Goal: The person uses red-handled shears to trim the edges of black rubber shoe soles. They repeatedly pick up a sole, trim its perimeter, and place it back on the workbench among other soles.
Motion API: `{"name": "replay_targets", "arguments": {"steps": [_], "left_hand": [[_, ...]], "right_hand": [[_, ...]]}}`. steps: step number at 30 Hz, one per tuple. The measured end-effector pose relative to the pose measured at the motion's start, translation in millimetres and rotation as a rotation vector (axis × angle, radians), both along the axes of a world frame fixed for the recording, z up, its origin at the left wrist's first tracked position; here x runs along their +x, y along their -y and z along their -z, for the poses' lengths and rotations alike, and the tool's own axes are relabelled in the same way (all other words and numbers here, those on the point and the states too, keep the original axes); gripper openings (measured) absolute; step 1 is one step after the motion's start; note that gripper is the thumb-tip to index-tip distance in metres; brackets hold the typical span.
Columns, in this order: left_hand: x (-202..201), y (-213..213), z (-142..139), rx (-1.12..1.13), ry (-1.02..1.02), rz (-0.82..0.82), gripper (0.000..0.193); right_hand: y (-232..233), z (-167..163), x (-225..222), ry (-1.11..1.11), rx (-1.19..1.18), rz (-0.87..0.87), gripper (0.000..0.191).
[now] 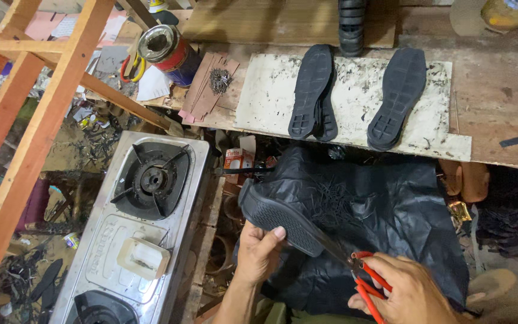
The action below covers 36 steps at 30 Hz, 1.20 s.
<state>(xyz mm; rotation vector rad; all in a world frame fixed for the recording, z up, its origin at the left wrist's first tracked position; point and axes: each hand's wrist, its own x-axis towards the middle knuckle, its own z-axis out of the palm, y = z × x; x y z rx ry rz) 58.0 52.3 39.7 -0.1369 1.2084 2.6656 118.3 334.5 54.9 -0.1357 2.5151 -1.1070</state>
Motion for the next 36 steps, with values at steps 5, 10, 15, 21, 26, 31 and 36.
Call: {"name": "replay_targets", "arguments": {"steps": [5,10,15,21,26,31,36], "left_hand": [[3.4,-1.0,0.5,-0.043,-0.035,0.040,0.051],[7.7,-1.9,1.4,-0.053,-0.036,0.132,0.053],[3.9,7.3,-1.6,-0.227,0.017,0.160,0.067],[-1.4,4.8,1.2,0.001,0.034,0.027,0.059],[-2.3,-8.1,1.3,-0.070,-0.038,-0.040,0.066],[2.1,-14.3,-2.5,-0.085,-0.039,-0.072,0.073],[5.1,-11.8,-1.6,-0.083,-0.071,-0.039,0.072]], "right_hand": [[3.8,-2.1,0.1,-0.268,-0.081,-0.044,0.077],[12.8,-3.6,-1.4,-0.137,0.042,0.001,0.076],[8.1,2.7,-1.4,-0.030,-0.084,0.005,0.067],[1.3,14.0,3.7,0.017,-0.126,-0.044,0.048],[13.3,1.2,4.7,0.027,-0.049,0.052,0.072],[25.1,-20.5,-4.3,-0.191,-0.083,0.025,0.077],[30.6,-28.2,-6.9,-0.141,-0.040,0.056,0.075]]}}
